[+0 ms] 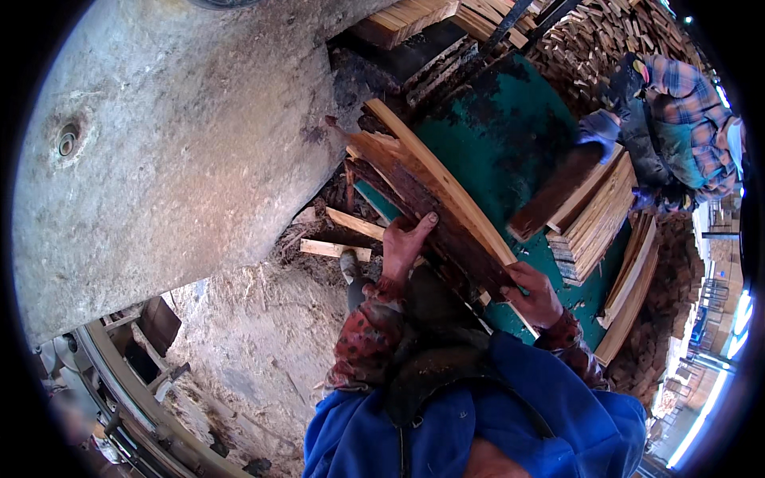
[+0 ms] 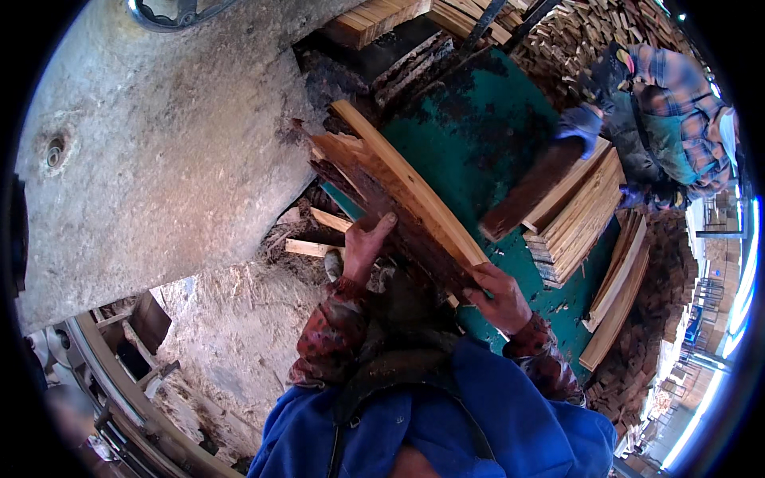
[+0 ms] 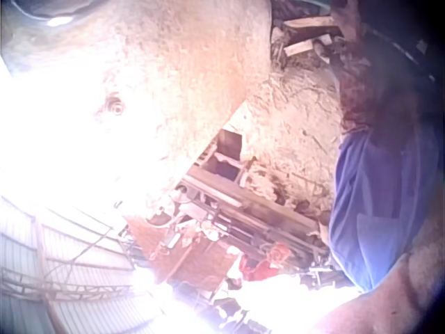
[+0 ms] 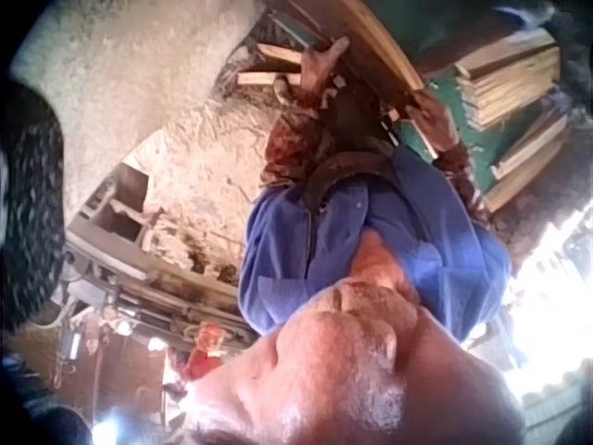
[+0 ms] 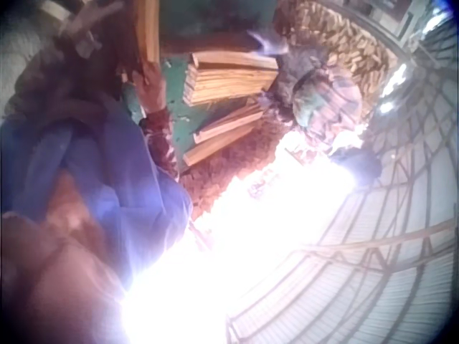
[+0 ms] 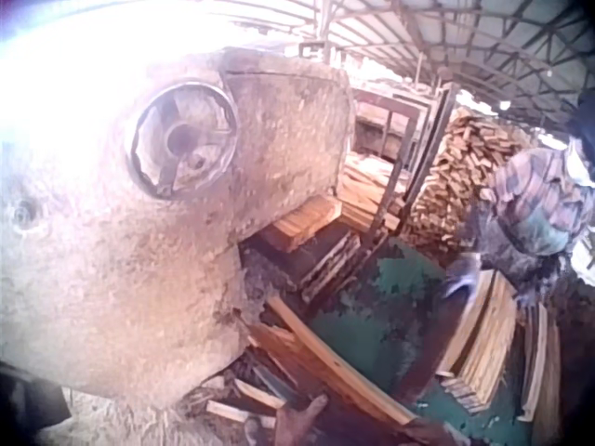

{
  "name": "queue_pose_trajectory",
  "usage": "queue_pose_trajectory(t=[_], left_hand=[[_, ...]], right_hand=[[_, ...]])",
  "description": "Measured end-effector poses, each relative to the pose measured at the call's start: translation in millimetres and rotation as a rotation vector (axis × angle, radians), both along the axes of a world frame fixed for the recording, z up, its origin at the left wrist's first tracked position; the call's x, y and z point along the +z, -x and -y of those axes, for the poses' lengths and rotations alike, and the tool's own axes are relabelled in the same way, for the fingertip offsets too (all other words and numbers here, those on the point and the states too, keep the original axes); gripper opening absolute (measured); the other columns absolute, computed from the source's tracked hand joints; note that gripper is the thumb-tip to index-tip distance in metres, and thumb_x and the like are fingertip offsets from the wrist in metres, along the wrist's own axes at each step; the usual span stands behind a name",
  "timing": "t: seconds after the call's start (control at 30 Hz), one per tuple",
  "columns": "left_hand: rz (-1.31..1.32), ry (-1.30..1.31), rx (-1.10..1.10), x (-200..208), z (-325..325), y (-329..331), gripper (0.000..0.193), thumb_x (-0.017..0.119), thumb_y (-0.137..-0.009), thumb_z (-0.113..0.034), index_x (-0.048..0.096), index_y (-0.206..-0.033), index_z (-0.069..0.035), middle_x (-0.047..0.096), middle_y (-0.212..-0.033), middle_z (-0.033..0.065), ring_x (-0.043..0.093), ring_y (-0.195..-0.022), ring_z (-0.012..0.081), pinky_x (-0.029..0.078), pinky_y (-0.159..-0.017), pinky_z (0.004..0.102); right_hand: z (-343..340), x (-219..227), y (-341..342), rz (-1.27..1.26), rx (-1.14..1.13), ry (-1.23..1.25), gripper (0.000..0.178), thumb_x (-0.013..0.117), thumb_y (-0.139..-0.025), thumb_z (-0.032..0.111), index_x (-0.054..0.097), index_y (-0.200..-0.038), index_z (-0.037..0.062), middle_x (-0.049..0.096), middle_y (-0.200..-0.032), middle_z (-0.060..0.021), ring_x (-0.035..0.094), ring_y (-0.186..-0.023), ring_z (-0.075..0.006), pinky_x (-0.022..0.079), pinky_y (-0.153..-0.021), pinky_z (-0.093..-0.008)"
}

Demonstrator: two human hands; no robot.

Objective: The person picks up processed wooden planks from a green conveyor belt and carries them to a large metal cart. They stack the planks vertically inside the cart, arranging them alongside other pieces of wood. The person repeats this process, moving between the conveyor and the cart to build up a stack of lumber.

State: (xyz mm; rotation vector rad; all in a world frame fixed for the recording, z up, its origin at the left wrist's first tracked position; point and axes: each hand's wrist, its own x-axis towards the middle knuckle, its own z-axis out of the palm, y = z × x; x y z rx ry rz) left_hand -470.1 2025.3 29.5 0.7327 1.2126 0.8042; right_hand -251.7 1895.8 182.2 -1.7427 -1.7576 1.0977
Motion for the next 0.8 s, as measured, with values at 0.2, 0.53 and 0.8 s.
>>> queue_pose_trajectory(t=[0.2,0.53,0.8], left_hand=[[-0.212,-0.160,0.055,4.4,2.0,-4.1,0.064,0.085,-0.072,-0.047,0.061,-0.093,0.009,0.067,-0.074,0.0116,0.064,-0.065,0.0153,0.052,-0.059,0.0283],[-0.062,-0.054,0.027,4.9,2.7,-1.7,0.058,0.081,-0.079,-0.043,0.059,-0.096,0.009,0.067,-0.073,0.0108,0.062,-0.063,0.0123,0.050,-0.056,0.0267],[-0.018,-0.013,0.006,-4.9,5.4,-0.8,0.055,0.080,-0.081,-0.040,0.060,-0.098,0.008,0.067,-0.080,0.0107,0.060,-0.067,0.0115,0.050,-0.058,0.0261]], right_hand=[[1.4,6.0,-7.8,0.005,-0.018,0.000,0.034,0.066,-0.082,0.003,0.063,-0.115,-0.0050,0.061,-0.102,-0.0182,0.062,-0.091,-0.0330,0.049,-0.080,-0.0364],[-32.2,2.8,-15.2,-0.002,-0.044,0.020,0.033,0.064,-0.089,0.012,0.061,-0.117,-0.0039,0.063,-0.095,-0.0198,0.064,-0.084,-0.0261,0.050,-0.073,-0.0343],[-108.9,-64.5,19.8,-0.031,-0.171,-0.135,0.036,0.064,-0.091,0.016,0.061,-0.123,0.0001,0.067,-0.104,-0.0157,0.066,-0.086,-0.0236,0.051,-0.076,-0.0332]])
